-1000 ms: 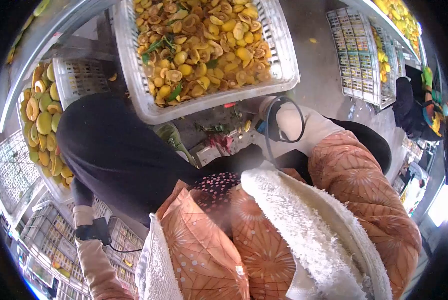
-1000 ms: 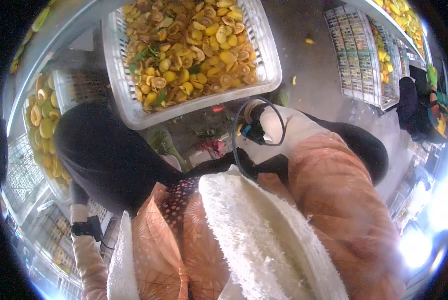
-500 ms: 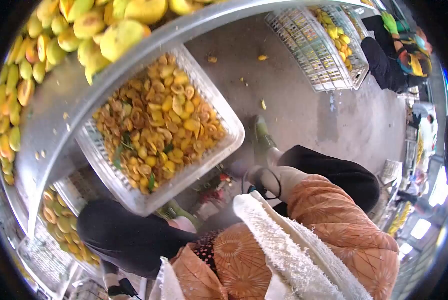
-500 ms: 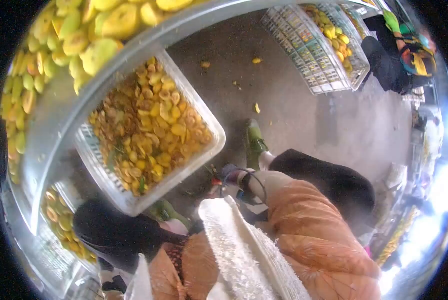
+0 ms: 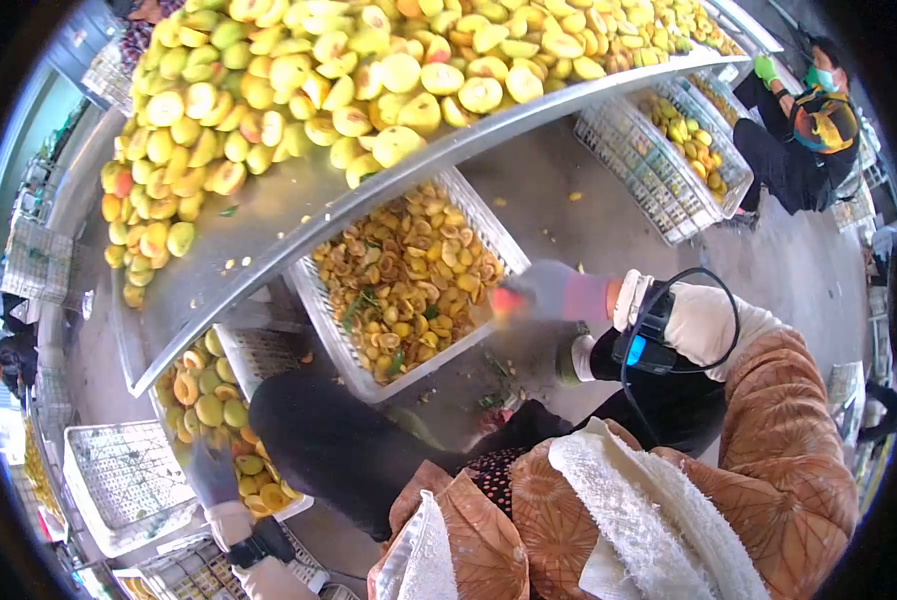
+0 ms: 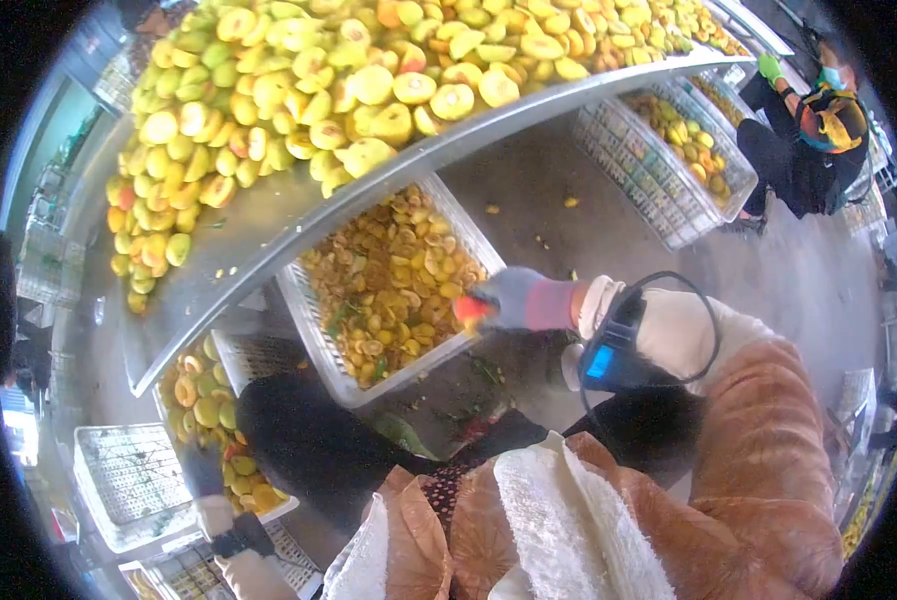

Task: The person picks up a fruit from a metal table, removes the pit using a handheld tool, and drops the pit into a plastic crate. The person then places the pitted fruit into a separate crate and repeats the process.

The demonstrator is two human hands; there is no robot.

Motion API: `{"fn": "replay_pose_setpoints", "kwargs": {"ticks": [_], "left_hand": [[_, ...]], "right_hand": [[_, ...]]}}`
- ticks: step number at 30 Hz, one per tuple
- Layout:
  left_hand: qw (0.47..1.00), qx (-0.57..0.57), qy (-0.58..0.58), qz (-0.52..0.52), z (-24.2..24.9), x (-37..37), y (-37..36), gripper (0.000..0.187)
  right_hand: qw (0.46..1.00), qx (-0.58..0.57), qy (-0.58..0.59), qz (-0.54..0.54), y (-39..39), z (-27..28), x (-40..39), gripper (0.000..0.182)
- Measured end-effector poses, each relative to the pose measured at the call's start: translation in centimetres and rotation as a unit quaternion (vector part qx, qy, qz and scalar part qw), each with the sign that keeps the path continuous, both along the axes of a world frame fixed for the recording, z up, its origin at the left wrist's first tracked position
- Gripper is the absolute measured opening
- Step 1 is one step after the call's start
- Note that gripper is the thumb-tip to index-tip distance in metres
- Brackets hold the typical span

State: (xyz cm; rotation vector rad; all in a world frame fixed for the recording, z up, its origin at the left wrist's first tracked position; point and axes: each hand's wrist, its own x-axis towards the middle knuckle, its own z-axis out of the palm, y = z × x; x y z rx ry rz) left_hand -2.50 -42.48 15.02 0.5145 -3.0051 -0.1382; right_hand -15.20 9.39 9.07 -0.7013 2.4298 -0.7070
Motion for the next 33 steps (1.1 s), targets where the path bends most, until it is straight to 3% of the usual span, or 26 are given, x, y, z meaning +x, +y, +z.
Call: {"fn": "replay_pose_setpoints", "kwargs": {"ticks": [1,2,4,5,7,10,12,13,14,16,17,18,20,22,23,24,26,28,30,33], "left_hand": [[0.988,0.028,0.136,-0.066,0.7,-1.6,0.2,0.036],[0.978,0.069,0.178,-0.08,2.3,-3.5,1.7,0.035],[0.952,0.175,0.218,-0.122,5.4,-7.5,6.4,0.031],[0.923,0.211,0.256,-0.194,4.9,-10.3,7.1,0.03],[0.916,0.093,0.268,-0.282,6.4,-14.9,11.6,0.032],[0.939,0.203,0.143,-0.239,5.5,-22.9,15.9,0.032],[0.933,0.332,-0.004,-0.137,4.3,-28.7,17.8,0.033],[0.927,0.353,0.01,-0.126,3.2,-31.1,18.4,0.035],[0.92,0.374,0.024,-0.116,1.9,-33.7,18.9,0.037],[0.933,0.268,0.09,-0.221,-1.9,-39.8,19.0,0.041],[0.955,0.21,0.051,-0.205,-2.8,-42.1,19.6,0.05],[0.973,0.134,0.047,-0.182,-0.6,-40.5,21.5,0.063],[0.993,0.046,0.051,-0.094,-1.1,-41.5,23.1,0.055],[0.968,-0.001,0.008,-0.249,-5.6,-45.9,18.9,0.062],[0.968,0.117,0.117,-0.187,-3.6,-42.7,19.7,0.059],[0.917,0.362,0.002,-0.166,-3.2,-42.4,18.2,0.056],[0.848,0.516,-0.001,-0.125,2.3,-34.0,20.0,0.047],[0.675,0.723,-0.006,-0.145,3.6,-28.5,19.3,0.039],[0.621,0.773,0.031,-0.125,4.0,-22.6,20.5,0.032],[0.546,0.827,0.042,-0.128,2.0,-17.7,20.7,0.03]], "right_hand": [[0.995,0.047,0.048,-0.069,-1.3,1.7,-0.4,0.046],[0.995,0.043,0.059,-0.067,-2.3,3.4,-0.7,0.046],[0.971,-0.021,0.171,-0.165,-3.5,6.0,-1.5,0.047],[0.963,-0.028,0.215,-0.158,-3.6,6.2,-2.2,0.047],[0.957,-0.064,0.233,-0.158,-4.1,8.2,-2.4,0.045],[0.957,-0.103,0.214,-0.165,-4.7,10.6,-2.1,0.04],[0.934,-0.214,0.176,-0.226,-4.8,10.3,-2.0,0.037],[0.908,-0.298,0.175,-0.235,-4.9,9.5,-2.2,0.036],[0.907,-0.303,0.176,-0.233,-4.8,9.0,-2.6,0.036],[0.917,-0.224,0.219,-0.248,-4.5,8.1,-3.5,0.036],[0.904,-0.258,0.255,-0.227,-4.6,7.4,-4.1,0.035],[0.903,-0.257,0.253,-0.232,-4.5,7.1,-4.4,0.035],[0.91,-0.255,0.24,-0.224,-4.8,6.9,-4.8,0.035],[0.91,-0.236,0.249,-0.234,-4.9,6.9,-4.8,0.034],[0.922,-0.211,0.229,-0.231,-5.0,7.3,-4.9,0.033],[0.933,-0.187,0.209,-0.225,-5.1,7.5,-4.9,0.034],[0.924,-0.207,0.223,-0.23,-6.1,5.9,-5.0,0.033],[0.916,-0.227,0.237,-0.231,-7.2,5.5,-4.6,0.032],[0.935,-0.235,0.135,-0.227,-8.3,6.5,-3.7,0.035],[0.931,-0.274,0.12,-0.207,-9.7,7.4,-1.6,0.029]]}}
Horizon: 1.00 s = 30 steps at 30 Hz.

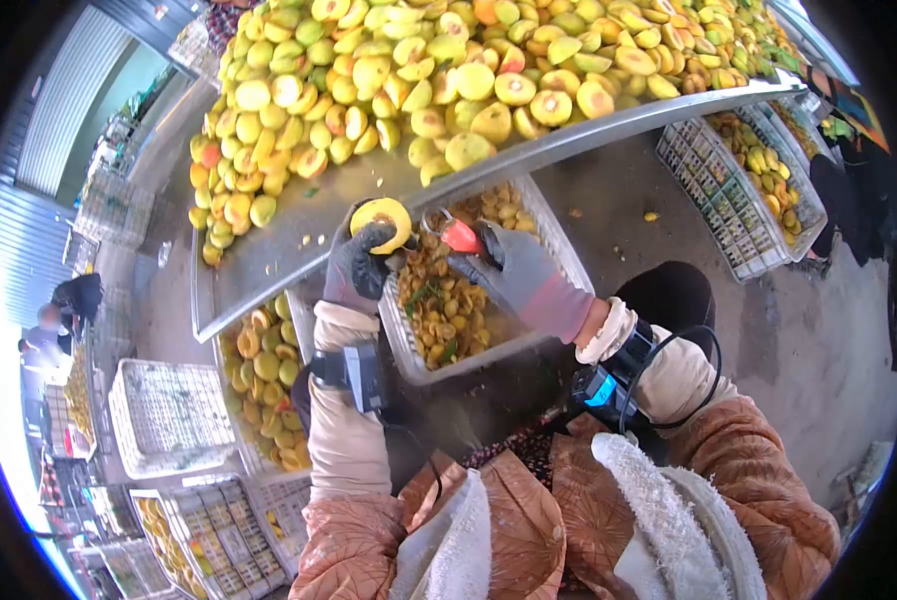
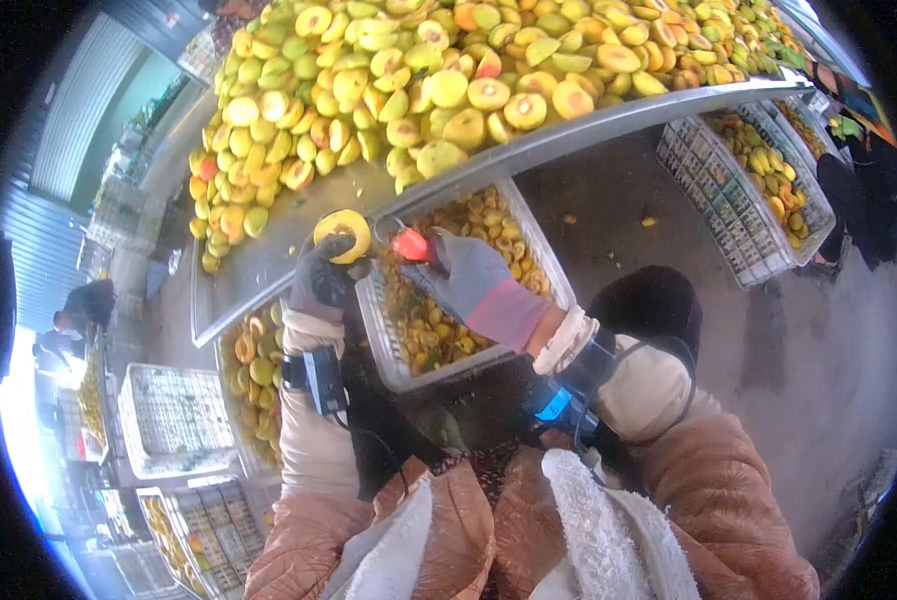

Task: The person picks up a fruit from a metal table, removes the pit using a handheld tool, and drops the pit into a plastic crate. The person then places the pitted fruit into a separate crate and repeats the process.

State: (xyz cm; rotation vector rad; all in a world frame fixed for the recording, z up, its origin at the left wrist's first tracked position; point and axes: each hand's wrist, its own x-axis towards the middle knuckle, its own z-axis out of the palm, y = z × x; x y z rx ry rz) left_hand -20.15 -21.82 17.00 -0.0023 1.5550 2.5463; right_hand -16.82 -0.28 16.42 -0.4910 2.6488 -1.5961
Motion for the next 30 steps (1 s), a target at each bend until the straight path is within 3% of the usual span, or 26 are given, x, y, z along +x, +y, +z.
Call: {"fn": "replay_pose_setpoints", "kwargs": {"ticks": [1,2,3,5,6,8,9,10,11,12,13,15,16,17,18,19,20,21,22,23,24,25,27,30], "left_hand": [[1.0,0.028,-0.008,-0.009,-1.4,1.0,-0.3,0.029],[0.982,-0.154,0.105,0.041,-2.6,1.8,0.0,0.029],[0.915,-0.331,0.212,0.088,-3.7,2.6,0.4,0.028],[0.926,-0.291,0.218,0.106,-4.0,4.2,1.1,0.027],[0.975,-0.158,0.111,0.107,-2.6,5.2,1.9,0.029],[0.99,0.072,-0.062,0.101,-1.0,6.0,2.5,0.034],[0.99,0.073,-0.064,0.099,-1.6,6.1,2.4,0.034],[0.962,-0.233,0.112,0.089,-2.7,6.2,2.1,0.036],[0.813,-0.508,0.277,0.069,-2.7,6.4,2.3,0.04],[0.888,-0.408,0.209,0.035,-2.5,6.4,2.4,0.036],[0.889,-0.406,0.209,0.033,-2.3,6.7,2.7,0.036],[0.949,-0.275,0.152,0.024,-0.3,7.5,4.2,0.035],[0.841,-0.489,0.234,-0.004,0.3,7.5,4.2,0.036],[0.841,-0.488,0.233,-0.003,-0.8,7.3,4.2,0.036],[0.966,-0.229,0.121,0.029,-2.4,7.2,4.3,0.035],[0.997,0.053,-0.004,0.061,-3.7,7.2,4.3,0.035],[0.991,0.1,-0.073,0.056,-1.3,7.8,5.2,0.032],[0.991,0.098,-0.075,0.058,-1.9,8.0,4.9,0.032],[0.956,-0.247,0.113,0.112,-2.9,8.1,4.4,0.033],[0.769,-0.554,0.283,0.149,-2.9,8.2,4.3,0.037],[0.805,-0.493,0.256,0.208,-2.4,8.3,4.4,0.041],[0.803,-0.494,0.257,0.211,-2.3,8.3,4.1,0.041],[0.738,-0.582,0.237,0.246,-2.0,8.4,3.6,0.041],[0.766,-0.534,0.262,0.244,-0.1,9.1,4.5,0.039]], "right_hand": [[1.0,-0.024,0.004,0.005,-0.5,0.0,0.6,0.025],[0.999,-0.034,0.0,0.015,-0.9,-0.4,1.1,0.022],[0.999,-0.031,-0.004,0.019,-1.3,-0.8,1.6,0.022],[0.991,-0.117,0.046,0.044,-2.0,-1.7,2.7,0.021],[0.991,-0.115,0.044,0.046,-2.2,-2.0,3.1,0.021],[0.982,-0.169,-0.065,0.058,-2.3,-2.3,3.7,0.029],[0.982,-0.169,-0.066,0.056,-2.3,-2.4,3.8,0.029],[0.973,-0.201,-0.11,0.035,-2.3,-2.5,3.7,0.028],[0.96,-0.233,-0.155,0.013,-2.2,-2.6,3.6,0.027],[0.96,-0.232,-0.155,0.009,-1.9,-2.9,3.3,0.027],[0.964,-0.222,-0.145,0.015,-1.6,-3.3,2.8,0.028],[0.967,-0.211,-0.138,0.02,-1.6,-4.4,2.3,0.028],[0.968,-0.229,-0.099,0.022,-1.9,-5.2,2.1,0.029],[0.967,-0.246,-0.059,0.025,-2.0,-5.6,2.0,0.03],[0.967,-0.247,-0.06,0.026,-1.9,-4.9,2.0,0.03],[0.984,-0.175,-0.032,0.02,-1.7,-4.1,2.2,0.03],[0.995,-0.102,-0.003,0.015,-1.5,-3.3,2.3,0.03],[0.994,-0.104,-0.005,0.015,-1.6,-3.0,2.6,0.03],[0.98,-0.198,-0.025,0.015,-1.7,-2.7,2.9,0.03],[0.956,-0.29,-0.045,0.015,-1.8,-2.4,3.2,0.03],[0.955,-0.291,-0.045,0.019,-1.9,-2.3,3.6,0.03],[0.966,-0.244,-0.07,0.049,-1.9,-2.2,4.2,0.028],[0.972,-0.198,-0.096,0.079,-2.1,-1.9,5.2,0.026],[0.99,-0.075,-0.07,0.094,-2.6,-2.5,5.9,0.032]]}}
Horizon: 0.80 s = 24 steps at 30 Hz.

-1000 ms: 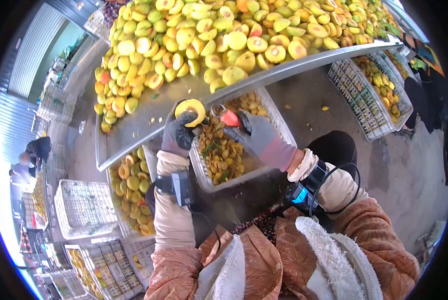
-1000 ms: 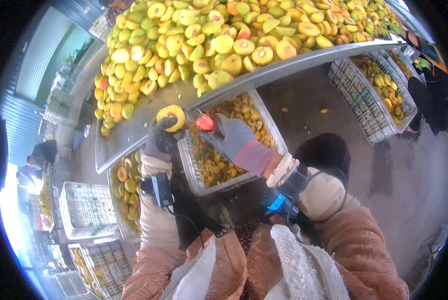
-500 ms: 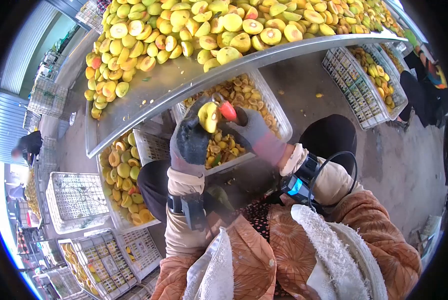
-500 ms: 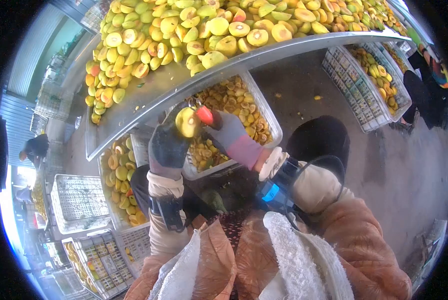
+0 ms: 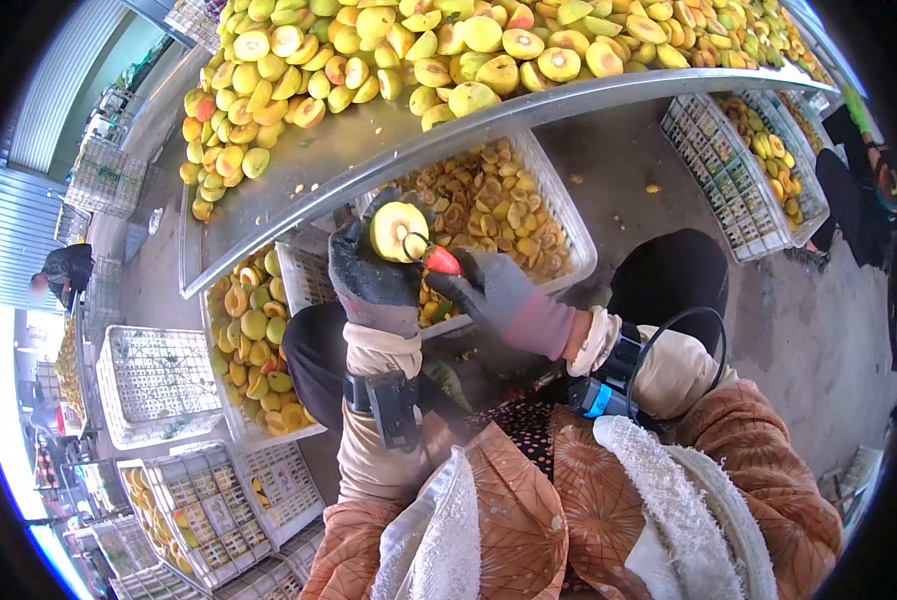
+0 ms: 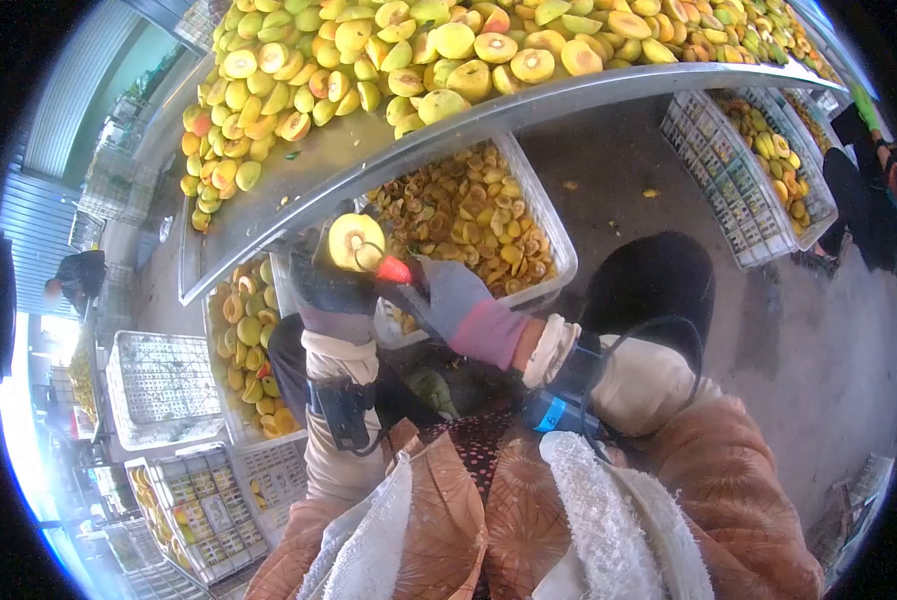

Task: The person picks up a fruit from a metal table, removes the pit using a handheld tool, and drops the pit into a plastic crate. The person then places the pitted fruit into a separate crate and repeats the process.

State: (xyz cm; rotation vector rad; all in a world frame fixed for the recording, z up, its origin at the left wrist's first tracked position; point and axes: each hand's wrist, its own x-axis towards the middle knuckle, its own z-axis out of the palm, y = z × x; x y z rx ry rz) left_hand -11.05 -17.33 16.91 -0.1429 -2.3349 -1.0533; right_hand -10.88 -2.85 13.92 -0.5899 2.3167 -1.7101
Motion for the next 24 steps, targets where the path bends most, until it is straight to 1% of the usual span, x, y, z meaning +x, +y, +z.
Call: {"fn": "replay_pose_setpoints", "kwargs": {"ticks": [1,2,3,4,5,6,7,8,9,10,11,13,14,15,16,17,19,20,21,22,23,24], "left_hand": [[1.0,0.023,0.012,-0.018,0.3,0.1,0.4,0.039],[1.0,0.024,0.011,-0.018,-0.5,-0.1,0.5,0.039],[0.94,0.335,-0.034,-0.06,-1.7,-0.6,0.6,0.031],[0.782,0.611,-0.074,-0.096,-2.5,-0.9,0.6,0.024],[0.782,0.612,-0.074,-0.097,-2.5,-0.9,0.7,0.024],[0.772,0.62,-0.066,-0.121,-2.3,-0.8,0.8,0.024],[0.762,0.628,-0.058,-0.145,-2.3,-0.8,0.8,0.03],[0.762,0.628,-0.058,-0.146,-2.4,-0.9,1.1,0.03],[0.785,0.609,-0.054,-0.098,-2.6,-1.0,1.5,0.038],[0.806,0.587,-0.051,-0.05,-2.7,-1.1,1.8,0.047],[0.806,0.587,-0.052,-0.051,-2.5,-1.0,2.0,0.047],[0.764,0.639,-0.063,-0.062,-1.8,-0.7,2.4,0.047],[0.764,0.639,-0.065,-0.061,-1.7,-0.5,2.6,0.047],[0.751,0.653,-0.075,-0.062,-1.5,-0.3,2.8,0.047],[0.738,0.667,-0.085,-0.062,-1.5,-0.2,2.9,0.047],[0.738,0.667,-0.085,-0.062,-1.6,-0.2,3.0,0.047],[0.798,0.598,-0.066,0.013,-2.5,-0.3,3.3,0.045],[0.799,0.598,-0.069,0.013,-3.4,-0.3,3.0,0.045],[0.886,0.461,-0.045,0.022,-4.4,-0.4,2.5,0.043],[0.95,0.312,-0.02,0.028,-5.2,-0.4,2.1,0.042],[0.949,0.312,-0.021,0.026,-5.0,-0.5,2.1,0.042],[0.857,0.51,-0.07,0.01,-4.7,-0.6,2.1,0.041]], "right_hand": [[1.0,0.0,-0.001,0.0,-0.1,-0.7,-0.1,0.032],[1.0,0.012,-0.002,-0.01,-0.3,-1.2,-0.2,0.033],[1.0,0.024,-0.001,-0.021,-0.4,-1.4,-0.3,0.034],[0.999,0.024,-0.001,-0.021,-0.4,-1.4,-0.3,0.034],[1.0,0.006,0.011,-0.015,-0.4,-1.2,-0.3,0.035],[1.0,-0.013,0.024,-0.01,-0.5,-1.0,-0.4,0.036],[1.0,-0.012,0.024,-0.01,-0.4,-0.6,-0.3,0.036],[0.999,-0.043,-0.014,0.004,-0.4,-0.1,-0.2,0.035],[0.996,-0.073,-0.051,0.018,-0.4,0.2,-0.1,0.034],[0.996,-0.073,-0.052,0.016,-0.7,-0.3,0.0,0.034],[0.994,-0.094,-0.057,0.015,-1.1,-0.8,-0.1,0.032],[0.991,-0.114,-0.063,0.014,-1.0,-1.4,0.0,0.032],[0.995,-0.075,-0.065,0.02,-0.8,-0.9,0.0,0.031],[0.997,-0.036,-0.066,0.027,-0.7,-0.7,0.0,0.031],[0.997,-0.037,-0.066,0.026,-0.8,-0.7,0.0,0.031],[0.995,-0.04,-0.09,0.034,-0.8,-0.8,-0.1,0.031],[0.992,-0.042,-0.116,0.04,-0.7,-0.9,-0.1,0.032],[0.99,-0.042,-0.124,0.048,-0.7,-0.9,-0.2,0.032],[0.989,-0.041,-0.133,0.056,-0.6,-0.9,-0.2,0.032],[0.988,-0.042,-0.135,0.054,-0.7,-1.2,-0.3,0.032],[0.995,-0.004,-0.096,0.04,-0.8,-1.3,-0.5,0.032],[0.997,0.035,-0.058,0.027,-0.8,-1.3,-0.6,0.032]]}}
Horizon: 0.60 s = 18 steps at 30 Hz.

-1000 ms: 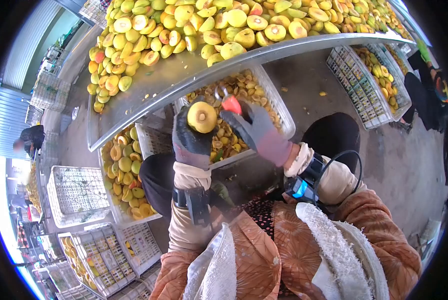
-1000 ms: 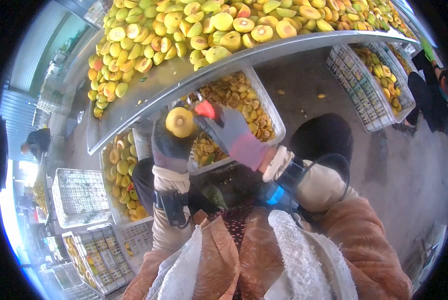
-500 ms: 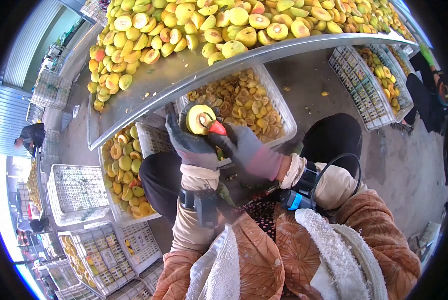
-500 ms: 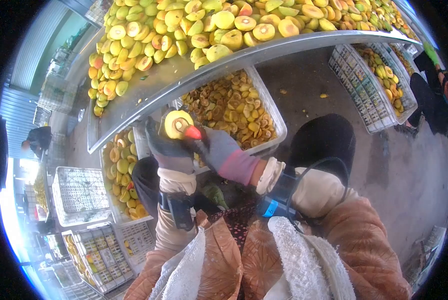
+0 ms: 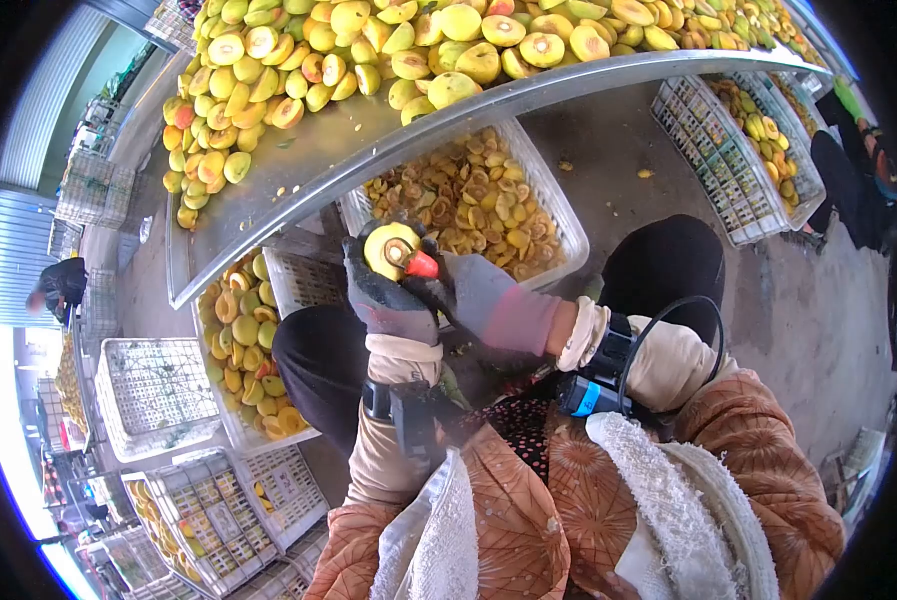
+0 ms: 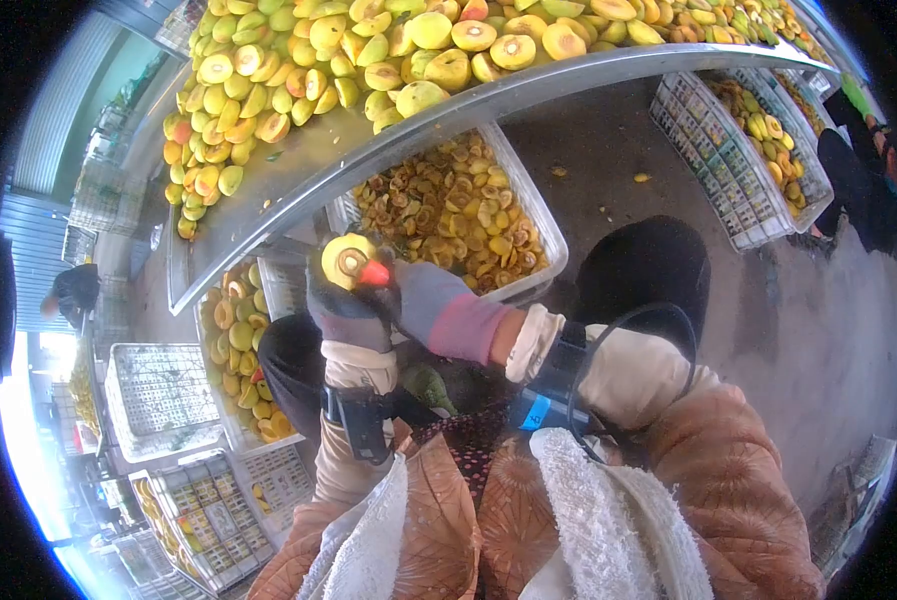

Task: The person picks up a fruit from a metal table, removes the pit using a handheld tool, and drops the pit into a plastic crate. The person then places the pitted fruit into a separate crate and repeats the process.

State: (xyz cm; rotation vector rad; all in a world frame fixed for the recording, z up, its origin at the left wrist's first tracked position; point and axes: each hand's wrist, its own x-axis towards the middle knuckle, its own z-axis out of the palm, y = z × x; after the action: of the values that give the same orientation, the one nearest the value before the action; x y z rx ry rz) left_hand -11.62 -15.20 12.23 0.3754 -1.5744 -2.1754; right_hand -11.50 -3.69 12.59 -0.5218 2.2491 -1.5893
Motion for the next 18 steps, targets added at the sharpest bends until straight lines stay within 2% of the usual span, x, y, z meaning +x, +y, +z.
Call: {"fn": "replay_pose_setpoints", "kwargs": {"ticks": [1,2,4,6,9,11,13,15,17,18], "left_hand": [[0.975,0.218,-0.038,-0.023,0.4,0.1,0.1,0.039],[0.988,0.146,-0.042,0.006,1.2,0.5,0.6,0.039],[0.989,0.146,-0.031,0.016,-0.3,0.0,-0.1,0.039],[0.989,0.144,-0.023,0.028,-0.4,0.2,-0.1,0.039],[0.996,0.078,-0.028,0.042,0.0,0.5,0.0,0.041],[0.982,0.186,-0.035,-0.01,-0.3,0.4,-0.7,0.039],[0.983,0.175,-0.05,-0.019,-0.5,0.1,-1.4,0.039],[0.984,0.163,-0.06,-0.027,-0.2,-0.1,-1.5,0.04],[0.978,0.206,-0.029,-0.031,0.3,0.2,-1.2,0.038],[0.965,0.259,-0.044,0.018,0.4,-0.3,-1.0,0.043]], "right_hand": [[1.0,0.001,-0.001,0.0,0.1,0.1,0.0,0.032],[0.999,0.035,-0.012,0.01,0.2,1.0,0.1,0.032],[0.997,0.071,-0.025,0.018,0.2,1.0,0.1,0.031],[0.997,-0.026,-0.057,0.034,-0.3,-0.5,0.1,0.031],[0.991,-0.074,-0.087,0.074,-0.6,-1.4,-0.2,0.032],[0.994,-0.058,-0.071,0.054,-0.7,-1.4,-0.1,0.032],[0.997,-0.04,-0.052,0.036,-1.0,-1.1,0.1,0.033],[0.996,0.067,0.058,-0.02,-1.3,-0.6,0.3,0.036],[0.997,0.059,0.038,-0.023,-1.3,0.4,0.1,0.036],[0.998,0.051,0.014,-0.026,-1.4,0.7,0.1,0.038]]}}
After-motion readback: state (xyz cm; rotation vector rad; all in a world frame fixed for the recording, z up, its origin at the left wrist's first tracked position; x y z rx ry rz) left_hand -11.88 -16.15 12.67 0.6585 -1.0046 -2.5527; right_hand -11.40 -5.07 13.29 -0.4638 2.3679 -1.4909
